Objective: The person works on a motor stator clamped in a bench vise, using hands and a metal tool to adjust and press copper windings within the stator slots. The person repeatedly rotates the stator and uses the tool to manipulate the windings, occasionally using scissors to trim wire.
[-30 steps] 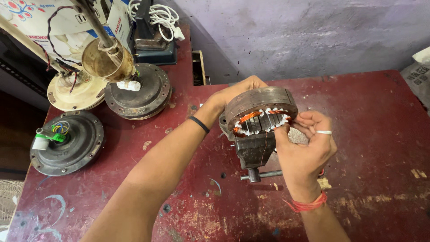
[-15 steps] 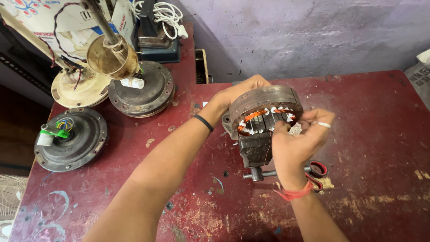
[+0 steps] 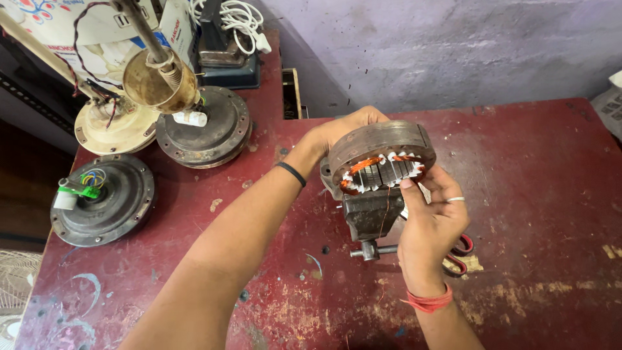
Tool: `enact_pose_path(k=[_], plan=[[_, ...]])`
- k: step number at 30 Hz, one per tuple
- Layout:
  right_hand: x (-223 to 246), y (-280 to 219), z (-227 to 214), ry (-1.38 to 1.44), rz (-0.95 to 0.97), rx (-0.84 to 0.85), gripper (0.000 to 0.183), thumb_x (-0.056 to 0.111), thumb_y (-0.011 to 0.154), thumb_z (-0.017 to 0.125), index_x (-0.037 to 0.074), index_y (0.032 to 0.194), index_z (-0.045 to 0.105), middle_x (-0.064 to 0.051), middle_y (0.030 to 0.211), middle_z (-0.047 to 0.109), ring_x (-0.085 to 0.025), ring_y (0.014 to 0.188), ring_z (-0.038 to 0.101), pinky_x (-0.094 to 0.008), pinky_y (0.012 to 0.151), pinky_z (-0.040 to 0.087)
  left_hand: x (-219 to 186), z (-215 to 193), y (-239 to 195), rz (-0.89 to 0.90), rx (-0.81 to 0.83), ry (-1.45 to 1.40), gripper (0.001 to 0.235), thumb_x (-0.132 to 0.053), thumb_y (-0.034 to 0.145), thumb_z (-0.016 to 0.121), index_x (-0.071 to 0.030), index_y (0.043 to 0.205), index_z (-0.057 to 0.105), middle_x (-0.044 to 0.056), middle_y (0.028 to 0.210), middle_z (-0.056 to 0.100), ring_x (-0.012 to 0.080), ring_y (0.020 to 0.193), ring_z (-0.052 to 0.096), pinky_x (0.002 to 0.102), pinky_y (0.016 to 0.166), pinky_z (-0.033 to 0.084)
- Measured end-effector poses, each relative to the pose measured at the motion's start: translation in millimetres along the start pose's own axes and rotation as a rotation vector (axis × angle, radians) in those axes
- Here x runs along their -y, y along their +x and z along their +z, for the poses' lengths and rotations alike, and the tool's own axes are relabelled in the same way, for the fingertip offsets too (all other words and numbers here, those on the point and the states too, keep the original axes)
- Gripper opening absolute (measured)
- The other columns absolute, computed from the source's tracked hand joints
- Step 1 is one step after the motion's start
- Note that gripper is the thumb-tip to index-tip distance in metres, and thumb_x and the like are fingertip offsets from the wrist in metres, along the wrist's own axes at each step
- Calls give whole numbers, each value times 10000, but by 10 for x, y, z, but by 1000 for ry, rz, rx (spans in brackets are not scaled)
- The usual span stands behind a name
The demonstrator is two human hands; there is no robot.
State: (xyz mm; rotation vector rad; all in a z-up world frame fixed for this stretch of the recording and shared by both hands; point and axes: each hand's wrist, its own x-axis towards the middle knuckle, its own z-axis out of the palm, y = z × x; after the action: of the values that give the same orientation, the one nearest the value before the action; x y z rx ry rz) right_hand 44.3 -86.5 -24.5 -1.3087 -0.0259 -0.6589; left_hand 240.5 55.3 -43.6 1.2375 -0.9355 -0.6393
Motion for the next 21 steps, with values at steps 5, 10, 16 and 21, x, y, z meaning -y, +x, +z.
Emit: enact_pose_path(k=[5, 10, 16, 21], plan=[[-69, 19, 13, -20, -12, -44, 345, -105, 921, 718, -62, 1253, 633, -107, 1125, 702, -130, 1053, 658, -247, 919, 536, -91, 68, 12, -4, -4, -92, 302, -107, 881, 804, 3, 1159, 765, 51, 1032, 790, 74, 887, 717, 260, 817, 607], [3, 47, 13, -72, -44, 4, 324, -77, 927, 725, -59, 1226, 602, -110, 1140, 704, -133, 1087, 667, -259, 938, 578, -105, 91, -10, 4, -9, -115, 321, -145, 893, 798, -8, 1181, 759, 53, 1039, 796, 77, 893, 726, 260, 818, 612], [229, 59, -34, -466, -262, 35, 257, -25, 938, 795, -104, 1131, 645, -166, 1066, 742, -184, 980, 754, -280, 845, 623, 9, 39, -31, 44, -41, -39, 207, -95, 920, 766, 2, 1101, 789, 28, 988, 783, 48, 843, 677, 256, 763, 591], [387, 108, -47, -631, -376, 103, 180, -7, 961, 789, -91, 1103, 717, -179, 1058, 752, -210, 944, 765, -282, 810, 614, 52, 24, -15, 14, -79, -61, 139, -101, 926, 735, -9, 1007, 801, 6, 923, 777, 35, 784, 658, 244, 703, 568]])
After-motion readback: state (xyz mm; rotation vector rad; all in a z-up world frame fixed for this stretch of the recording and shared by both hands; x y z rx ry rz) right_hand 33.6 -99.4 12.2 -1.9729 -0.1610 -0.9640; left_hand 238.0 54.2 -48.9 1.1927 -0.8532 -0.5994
